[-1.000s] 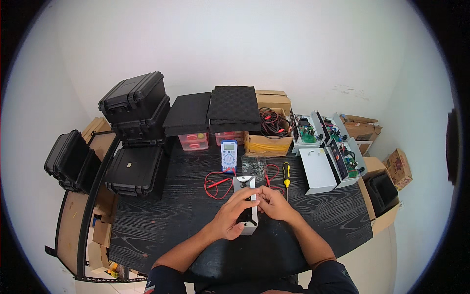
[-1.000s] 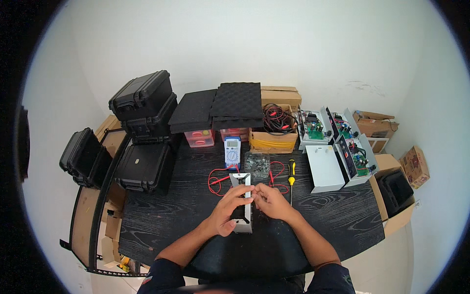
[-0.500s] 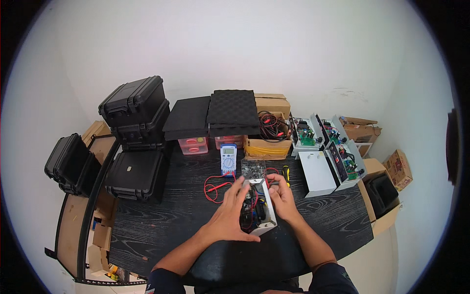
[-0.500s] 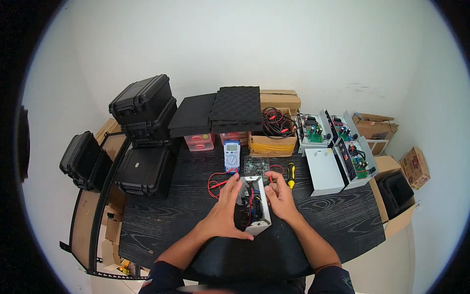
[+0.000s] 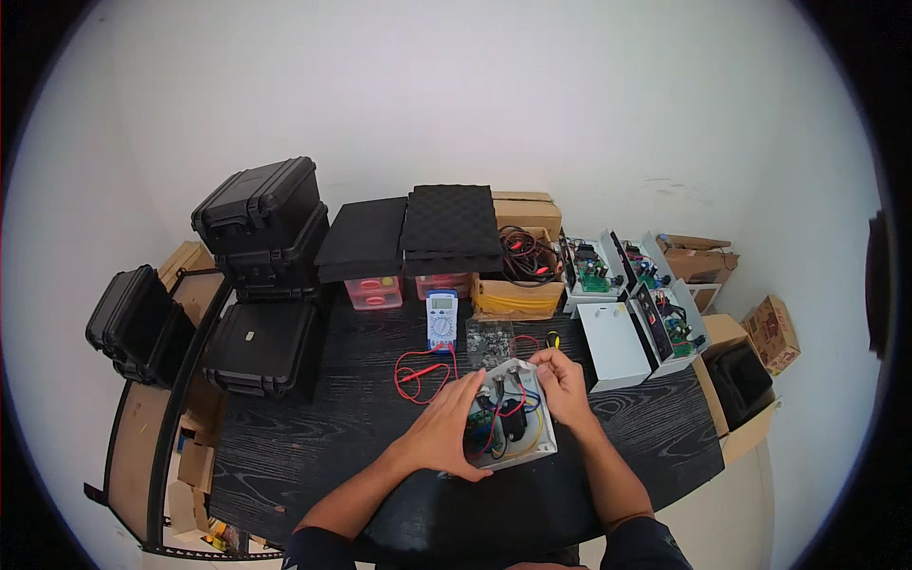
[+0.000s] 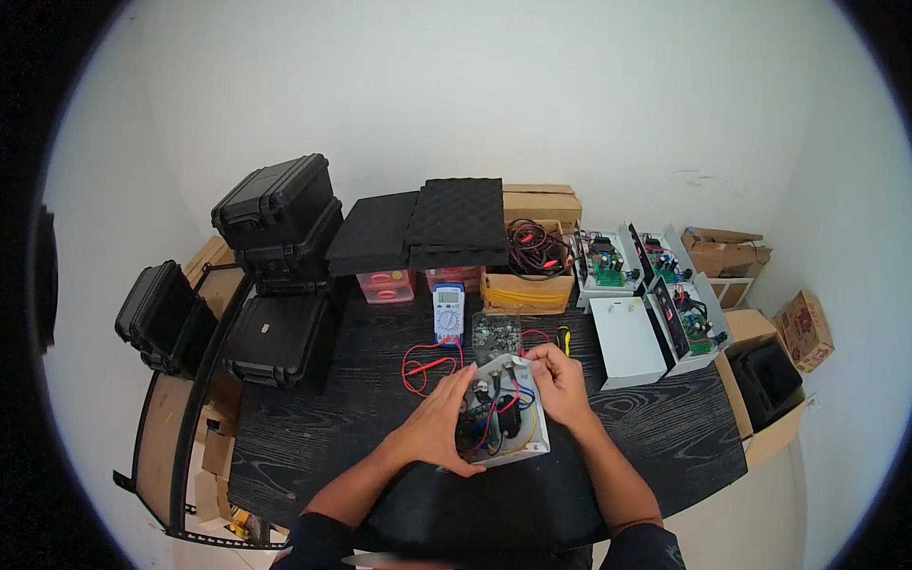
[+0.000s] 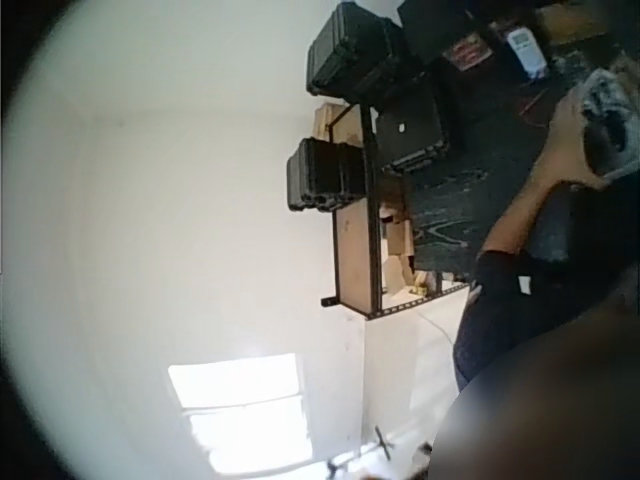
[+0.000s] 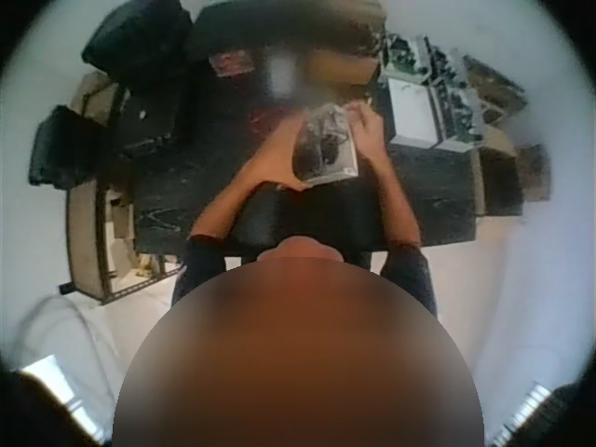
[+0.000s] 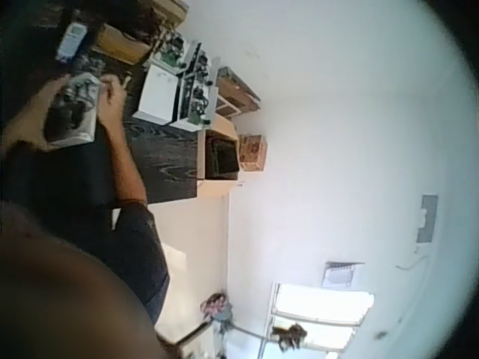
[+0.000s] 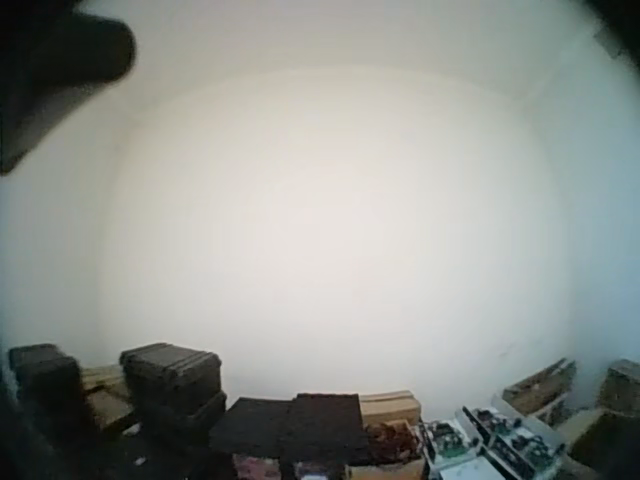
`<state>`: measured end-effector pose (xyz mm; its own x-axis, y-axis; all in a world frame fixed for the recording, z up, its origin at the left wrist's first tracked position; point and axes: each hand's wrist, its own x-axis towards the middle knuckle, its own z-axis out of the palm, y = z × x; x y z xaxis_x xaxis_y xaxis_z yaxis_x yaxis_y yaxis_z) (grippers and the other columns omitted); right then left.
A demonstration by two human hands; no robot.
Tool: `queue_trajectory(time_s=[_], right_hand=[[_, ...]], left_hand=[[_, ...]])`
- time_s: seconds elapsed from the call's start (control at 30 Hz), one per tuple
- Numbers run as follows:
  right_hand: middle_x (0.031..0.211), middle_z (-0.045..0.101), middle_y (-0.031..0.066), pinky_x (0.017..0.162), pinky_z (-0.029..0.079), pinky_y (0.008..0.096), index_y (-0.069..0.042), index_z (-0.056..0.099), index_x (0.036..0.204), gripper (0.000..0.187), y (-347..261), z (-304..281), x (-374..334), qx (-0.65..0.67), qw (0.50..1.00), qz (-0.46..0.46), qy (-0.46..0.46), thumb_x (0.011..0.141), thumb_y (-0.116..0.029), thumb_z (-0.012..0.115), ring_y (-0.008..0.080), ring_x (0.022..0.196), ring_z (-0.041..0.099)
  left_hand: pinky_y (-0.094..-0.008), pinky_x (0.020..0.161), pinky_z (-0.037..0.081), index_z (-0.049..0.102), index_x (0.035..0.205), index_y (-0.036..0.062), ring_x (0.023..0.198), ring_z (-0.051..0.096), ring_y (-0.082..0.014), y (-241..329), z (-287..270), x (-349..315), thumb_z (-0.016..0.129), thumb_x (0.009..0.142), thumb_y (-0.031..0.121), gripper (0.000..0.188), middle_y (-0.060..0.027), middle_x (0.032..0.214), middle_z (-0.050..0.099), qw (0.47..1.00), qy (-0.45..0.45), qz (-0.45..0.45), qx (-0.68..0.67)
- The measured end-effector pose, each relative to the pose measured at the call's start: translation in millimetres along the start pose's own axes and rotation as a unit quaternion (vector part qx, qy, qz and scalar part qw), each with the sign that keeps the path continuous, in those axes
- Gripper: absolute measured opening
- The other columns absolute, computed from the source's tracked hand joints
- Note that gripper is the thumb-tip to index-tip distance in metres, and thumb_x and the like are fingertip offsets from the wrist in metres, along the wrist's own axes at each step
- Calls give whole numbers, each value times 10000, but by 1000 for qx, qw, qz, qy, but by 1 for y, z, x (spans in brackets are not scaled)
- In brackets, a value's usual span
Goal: The person probes a circuit board assembly inside a plastic enclosure with a digital multimeter to verify connectivity or voltage.
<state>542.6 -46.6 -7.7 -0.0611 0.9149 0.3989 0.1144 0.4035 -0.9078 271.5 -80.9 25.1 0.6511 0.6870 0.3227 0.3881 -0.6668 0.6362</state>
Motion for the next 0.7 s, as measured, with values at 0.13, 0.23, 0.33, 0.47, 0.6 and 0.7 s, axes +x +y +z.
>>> queue_trajectory(time_s=[0.13,0.23,0.33,0.47,0.6,0.7], right_hand=[[645,588,38,559,426,278,22,671,924,181,-3,-9,7,-112,993,10,31,1019,-127,631,62,601,504],[640,626,98,557,466,329,-6,689,941,175,-9,-15,11,-239,970,32,25,978,-176,678,177,551,596],[655,654,109,573,498,374,-22,698,938,178,1,-18,10,-274,961,28,8,945,-199,703,255,579,653],[646,656,102,612,532,429,-33,709,962,208,9,-20,11,-340,937,67,-33,922,-238,724,316,634,687],[1012,716,147,787,574,457,-70,712,1098,292,27,-22,6,-449,889,78,-36,904,-286,746,346,891,706],[1242,667,194,897,572,466,-93,705,1223,387,51,-24,-1,-506,860,63,-6,897,-297,750,371,1076,667]], left_hand=[[-523,1225,289,183,1644,-22,1451,383,-461,11,-13,4,946,576,509,1416,-278,1592,364,996,-49,9,67],[-515,1201,298,219,1648,15,1418,422,-434,10,-12,2,939,560,521,1400,-255,1577,394,990,-92,-4,109],[-507,1163,318,224,1658,46,1374,448,-421,4,-4,1,934,548,513,1398,-239,1556,416,984,-124,-13,131],[-499,1116,345,225,1660,53,1324,468,-409,-5,7,-3,935,535,516,1409,-216,1535,430,977,-142,-10,161],[-499,1111,351,233,1656,54,1317,473,-407,-10,12,-4,934,535,538,1408,-209,1535,425,974,-137,-4,179],[-504,1104,356,246,1651,55,1311,477,-407,-14,18,-3,928,540,558,1397,-210,1532,425,974,-135,4,182]])
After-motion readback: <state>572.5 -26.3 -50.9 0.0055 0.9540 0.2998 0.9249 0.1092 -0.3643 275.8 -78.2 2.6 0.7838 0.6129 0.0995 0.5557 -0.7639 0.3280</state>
